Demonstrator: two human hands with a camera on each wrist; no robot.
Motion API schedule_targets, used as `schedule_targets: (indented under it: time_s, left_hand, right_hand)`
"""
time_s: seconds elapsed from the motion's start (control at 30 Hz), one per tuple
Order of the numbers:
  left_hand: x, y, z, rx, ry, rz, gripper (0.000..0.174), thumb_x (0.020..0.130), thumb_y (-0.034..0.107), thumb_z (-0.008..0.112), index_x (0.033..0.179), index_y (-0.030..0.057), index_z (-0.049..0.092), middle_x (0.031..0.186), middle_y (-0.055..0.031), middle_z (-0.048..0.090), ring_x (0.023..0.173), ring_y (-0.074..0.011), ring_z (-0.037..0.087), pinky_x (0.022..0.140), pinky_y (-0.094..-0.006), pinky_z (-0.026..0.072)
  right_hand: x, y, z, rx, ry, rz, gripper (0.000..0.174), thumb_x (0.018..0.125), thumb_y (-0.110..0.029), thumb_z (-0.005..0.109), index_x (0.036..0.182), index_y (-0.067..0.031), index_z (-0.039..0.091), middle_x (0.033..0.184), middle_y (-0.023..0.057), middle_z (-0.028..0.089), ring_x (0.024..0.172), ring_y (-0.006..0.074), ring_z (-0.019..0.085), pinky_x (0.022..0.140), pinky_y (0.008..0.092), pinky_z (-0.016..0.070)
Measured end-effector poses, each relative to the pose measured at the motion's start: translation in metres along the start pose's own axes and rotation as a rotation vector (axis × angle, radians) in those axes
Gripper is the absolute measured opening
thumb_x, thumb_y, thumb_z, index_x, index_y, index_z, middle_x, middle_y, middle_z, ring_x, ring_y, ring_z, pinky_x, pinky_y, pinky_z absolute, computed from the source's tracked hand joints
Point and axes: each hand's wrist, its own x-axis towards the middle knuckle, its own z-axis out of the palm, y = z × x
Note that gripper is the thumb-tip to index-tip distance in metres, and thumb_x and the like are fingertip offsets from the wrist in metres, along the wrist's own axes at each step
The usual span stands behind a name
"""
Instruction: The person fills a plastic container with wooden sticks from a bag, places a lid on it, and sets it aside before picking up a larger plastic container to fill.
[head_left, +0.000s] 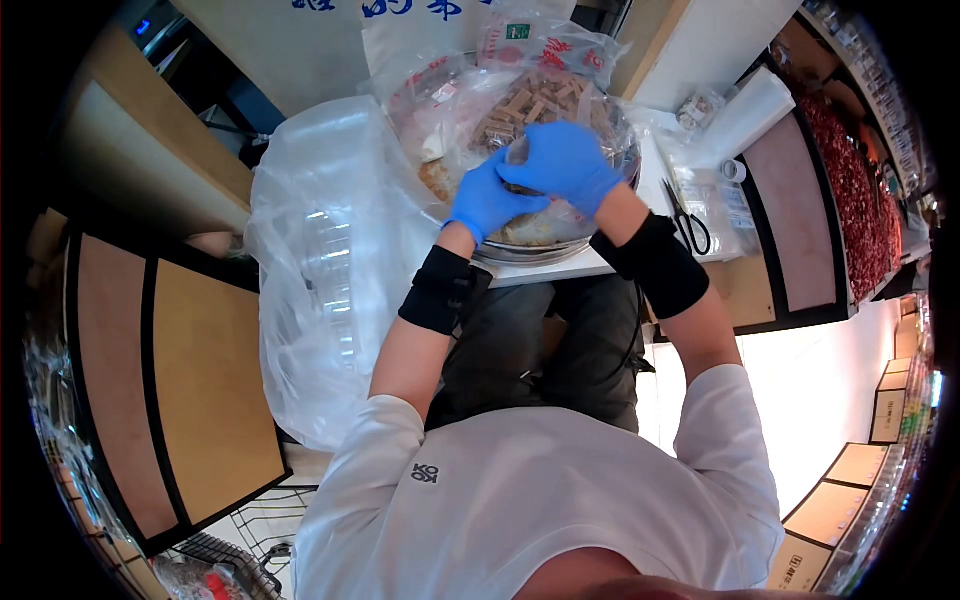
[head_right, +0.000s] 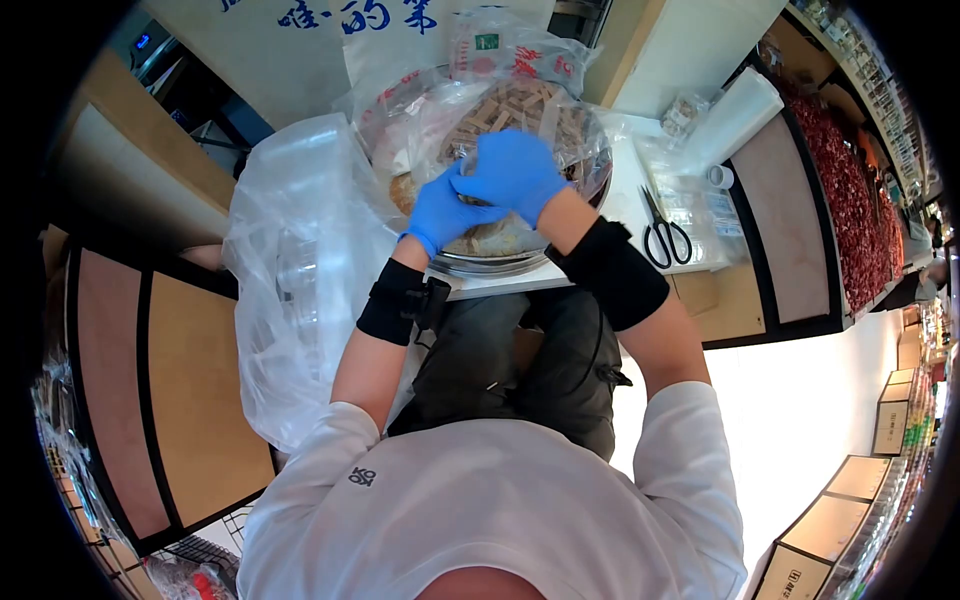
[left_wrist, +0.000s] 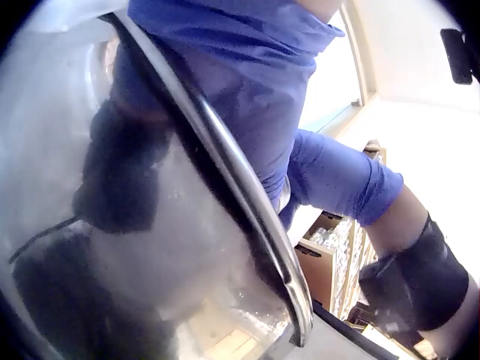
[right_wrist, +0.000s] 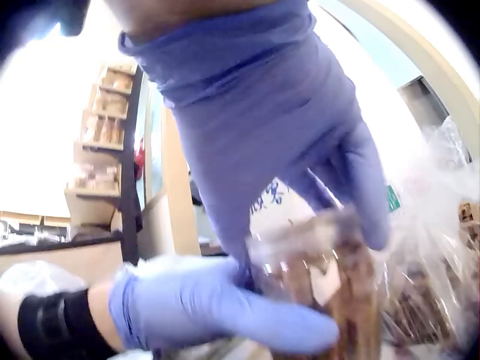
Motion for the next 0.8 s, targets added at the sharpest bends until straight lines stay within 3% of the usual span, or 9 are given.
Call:
schedule_targets:
  time_s: [0.03,0.17,0.23,0.37,0.43,0.47,0.53,0.63,0.8]
  left_hand:
    - [0.002,-0.007,0.001,-0.024,0.001,0.020,0.085,0.058,0.041,0.088,0.128,0.0061,0.055,0.114,-0.0155,0.067,0.105,-0.0286,0.065,0.091,-0.0368,0.0506]
    - [0.008,-0.026,0.007,-0.051,-0.002,0.082,0.083,0.060,0.042,0.087,0.128,0.0070,0.054,0.113,-0.0159,0.067,0.104,-0.0288,0.066,0.090,-0.0372,0.0508]
    - [0.006,-0.019,0.003,-0.057,0.000,0.082,0.081,0.061,0.042,0.086,0.127,0.0068,0.054,0.113,-0.0163,0.067,0.103,-0.0296,0.066,0.090,-0.0376,0.0509]
    - [0.012,-0.031,0.007,-0.016,0.006,0.062,0.077,0.064,0.043,0.084,0.126,0.0084,0.054,0.112,-0.0176,0.067,0.102,-0.0338,0.065,0.089,-0.0403,0.0510]
    - [0.012,-0.027,0.006,0.070,0.008,0.060,0.075,0.065,0.044,0.082,0.126,0.0101,0.054,0.111,-0.0181,0.067,0.102,-0.0355,0.064,0.088,-0.0417,0.0510]
    - [0.011,-0.026,0.006,0.159,0.008,0.055,0.072,0.067,0.045,0.080,0.126,0.0118,0.054,0.111,-0.0186,0.067,0.102,-0.0371,0.063,0.087,-0.0431,0.0511]
    - [0.013,-0.025,0.008,0.170,0.016,0.056,0.071,0.069,0.045,0.078,0.128,0.0134,0.053,0.110,-0.0186,0.067,0.101,-0.0376,0.063,0.086,-0.0437,0.0511]
    - [0.013,-0.017,0.006,0.208,-0.003,0.031,0.071,0.072,0.045,0.075,0.131,0.0161,0.050,0.111,-0.0194,0.066,0.101,-0.0385,0.062,0.085,-0.0449,0.0511]
    - [0.001,-0.005,0.002,0.229,-0.084,0.054,0.076,0.071,0.043,0.077,0.134,0.0131,0.047,0.117,-0.0198,0.064,0.105,-0.0376,0.062,0.088,-0.0444,0.0506]
  right_hand:
    - [-0.001,-0.003,0.007,-0.081,0.154,0.108,0.066,0.073,-0.057,0.066,0.107,-0.0005,0.064,0.092,0.0171,0.069,0.086,0.0357,0.068,0.078,0.0435,0.0538]
    - [-0.008,-0.001,0.000,-0.045,0.081,0.251,0.069,0.075,-0.055,0.070,0.113,0.0011,0.062,0.093,0.0207,0.068,0.086,0.0358,0.067,0.078,0.0426,0.0530]
    - [-0.007,0.020,0.005,0.028,0.181,-0.136,0.068,0.078,-0.056,0.068,0.117,-0.0006,0.061,0.105,0.0225,0.065,0.099,0.0355,0.064,0.083,0.0417,0.0514]
    - [0.006,0.029,0.034,0.281,0.152,-0.309,0.060,0.081,-0.049,0.062,0.119,-0.0023,0.060,0.120,0.0227,0.058,0.107,0.0358,0.060,0.092,0.0433,0.0483]
    - [0.002,0.021,0.049,0.145,0.405,-0.265,0.048,0.082,-0.039,0.063,0.114,-0.0038,0.062,0.109,0.0211,0.061,0.100,0.0373,0.060,0.088,0.0443,0.0493]
    - [0.001,0.014,0.053,0.144,0.401,-0.270,0.048,0.082,-0.039,0.063,0.114,-0.0038,0.062,0.109,0.0211,0.061,0.100,0.0373,0.060,0.088,0.0443,0.0493]
    - [-0.002,-0.004,0.058,0.106,0.545,0.049,0.043,0.081,-0.035,0.062,0.109,-0.0034,0.063,0.101,0.0202,0.061,0.094,0.0383,0.059,0.084,0.0455,0.0497]
    - [-0.001,-0.016,0.057,0.065,0.522,0.228,0.045,0.082,-0.037,0.063,0.115,-0.0070,0.063,0.106,0.0177,0.063,0.100,0.0368,0.060,0.083,0.0442,0.0508]
    - [-0.013,-0.003,0.048,0.173,0.468,0.141,0.050,0.083,-0.042,0.064,0.118,-0.0058,0.061,0.106,0.0201,0.062,0.102,0.0387,0.059,0.086,0.0453,0.0495]
